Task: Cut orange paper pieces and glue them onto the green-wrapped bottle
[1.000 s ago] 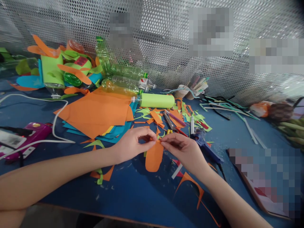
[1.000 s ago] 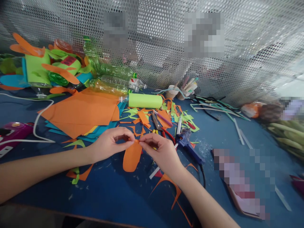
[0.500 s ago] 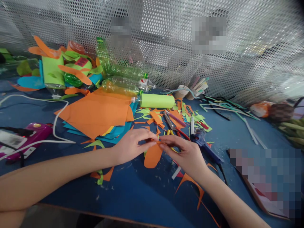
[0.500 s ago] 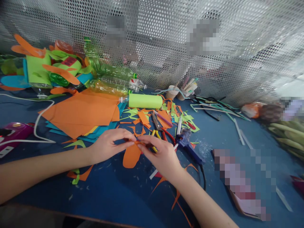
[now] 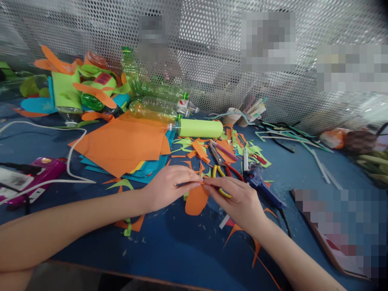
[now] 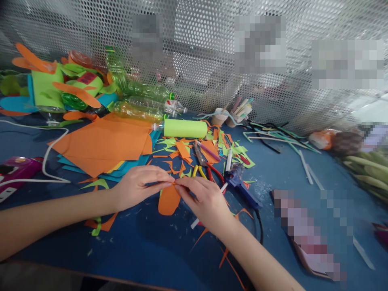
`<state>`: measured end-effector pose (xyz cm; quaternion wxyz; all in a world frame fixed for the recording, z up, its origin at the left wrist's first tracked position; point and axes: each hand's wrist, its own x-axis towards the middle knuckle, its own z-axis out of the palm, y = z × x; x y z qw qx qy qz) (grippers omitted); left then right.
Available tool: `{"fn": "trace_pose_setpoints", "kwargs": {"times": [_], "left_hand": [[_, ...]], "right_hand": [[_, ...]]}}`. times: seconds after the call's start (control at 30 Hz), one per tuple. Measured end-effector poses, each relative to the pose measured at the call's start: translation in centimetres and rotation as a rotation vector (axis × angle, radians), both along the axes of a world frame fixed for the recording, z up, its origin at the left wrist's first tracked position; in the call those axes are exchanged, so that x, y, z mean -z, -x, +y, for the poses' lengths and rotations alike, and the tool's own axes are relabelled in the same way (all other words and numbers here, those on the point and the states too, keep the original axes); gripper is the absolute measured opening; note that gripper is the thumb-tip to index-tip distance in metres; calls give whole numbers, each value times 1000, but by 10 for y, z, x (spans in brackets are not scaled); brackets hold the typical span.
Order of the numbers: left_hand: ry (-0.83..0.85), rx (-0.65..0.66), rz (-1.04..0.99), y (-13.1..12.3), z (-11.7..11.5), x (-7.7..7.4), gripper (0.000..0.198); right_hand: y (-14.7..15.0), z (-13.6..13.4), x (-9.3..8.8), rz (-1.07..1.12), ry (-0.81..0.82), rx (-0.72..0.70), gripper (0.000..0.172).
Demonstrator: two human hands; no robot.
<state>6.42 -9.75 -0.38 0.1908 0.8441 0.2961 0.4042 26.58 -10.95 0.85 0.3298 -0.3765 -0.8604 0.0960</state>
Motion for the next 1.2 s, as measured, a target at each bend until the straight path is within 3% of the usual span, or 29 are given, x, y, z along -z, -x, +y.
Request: {"fn": "trace_pose_setpoints", "kwargs": {"times": [0.17,0.33,0.47,0.7,1.03,1.13,1.2], "left_hand": [[96,-25,5,-1,-3,-2,15],[382,-87,-109,-5,-6,3,13],[552,-88,-148,-7,-6,10,15],[590,-108,-222,-6,2,15,16],[691,-29,-337,-7,3,9,21],[659,-36,-329,-7,4,7,20],[610,-48,-322,-6,3,5,16]], "right_hand": [[-1,1,1,-6,-7,-58,14],[-2,1,2,-12,22,-37,12],[-2,4,3,-4,159,8,13],[-5,12,2,68,385,86,13],[-7,13,5,196,399,104,19],[-6,13,6,234,463,45,26],[-6,11,6,232,417,68,20]]}}
